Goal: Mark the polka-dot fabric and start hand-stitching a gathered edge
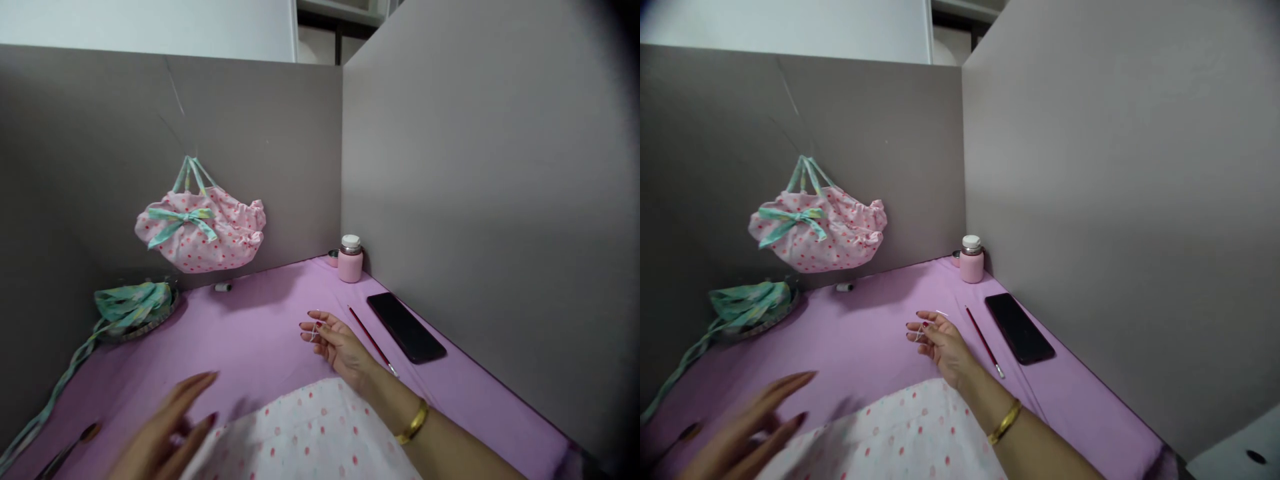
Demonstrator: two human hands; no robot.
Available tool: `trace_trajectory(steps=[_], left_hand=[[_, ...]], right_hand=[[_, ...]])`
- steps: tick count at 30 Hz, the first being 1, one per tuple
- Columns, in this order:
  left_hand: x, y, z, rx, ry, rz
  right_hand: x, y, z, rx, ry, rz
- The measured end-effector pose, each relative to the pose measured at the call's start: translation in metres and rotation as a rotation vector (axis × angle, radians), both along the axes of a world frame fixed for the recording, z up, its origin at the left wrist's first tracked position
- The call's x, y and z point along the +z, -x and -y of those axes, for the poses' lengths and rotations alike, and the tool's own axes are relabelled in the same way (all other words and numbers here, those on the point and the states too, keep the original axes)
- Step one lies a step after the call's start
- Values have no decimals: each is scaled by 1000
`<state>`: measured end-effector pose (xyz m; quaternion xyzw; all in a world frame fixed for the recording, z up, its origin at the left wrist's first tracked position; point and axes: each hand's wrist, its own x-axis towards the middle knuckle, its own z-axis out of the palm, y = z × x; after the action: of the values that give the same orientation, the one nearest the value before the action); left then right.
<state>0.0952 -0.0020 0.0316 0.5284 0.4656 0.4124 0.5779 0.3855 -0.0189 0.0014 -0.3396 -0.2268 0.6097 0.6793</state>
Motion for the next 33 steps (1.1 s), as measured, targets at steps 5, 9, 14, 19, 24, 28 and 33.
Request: trace_trajectory(steps=[5,9,14,19,24,28,33], left_hand=[[-22,-104,9,-349,-99,-98],[-42,-128,2,-392,-79,-137],[-43,-113,1,-389,41,-225],[-42,-111,2,-337,79,-232],[-46,-110,0,-273,56,-198],[-44,-109,-1,-210,-27,-281],[-43,-105,7,-277,-416,-416]], right_hand=[[-1,15,8,169,-64,22],[-3,12,7,143,-89,-23],[-4,-7,-3,33,-55,-97],[-4,-25,-10,-202,-7,-46],[-6,-35,-11,-521,17,111],[-2,-16,0,-452,19,492],[0,28,21,315,164,548]])
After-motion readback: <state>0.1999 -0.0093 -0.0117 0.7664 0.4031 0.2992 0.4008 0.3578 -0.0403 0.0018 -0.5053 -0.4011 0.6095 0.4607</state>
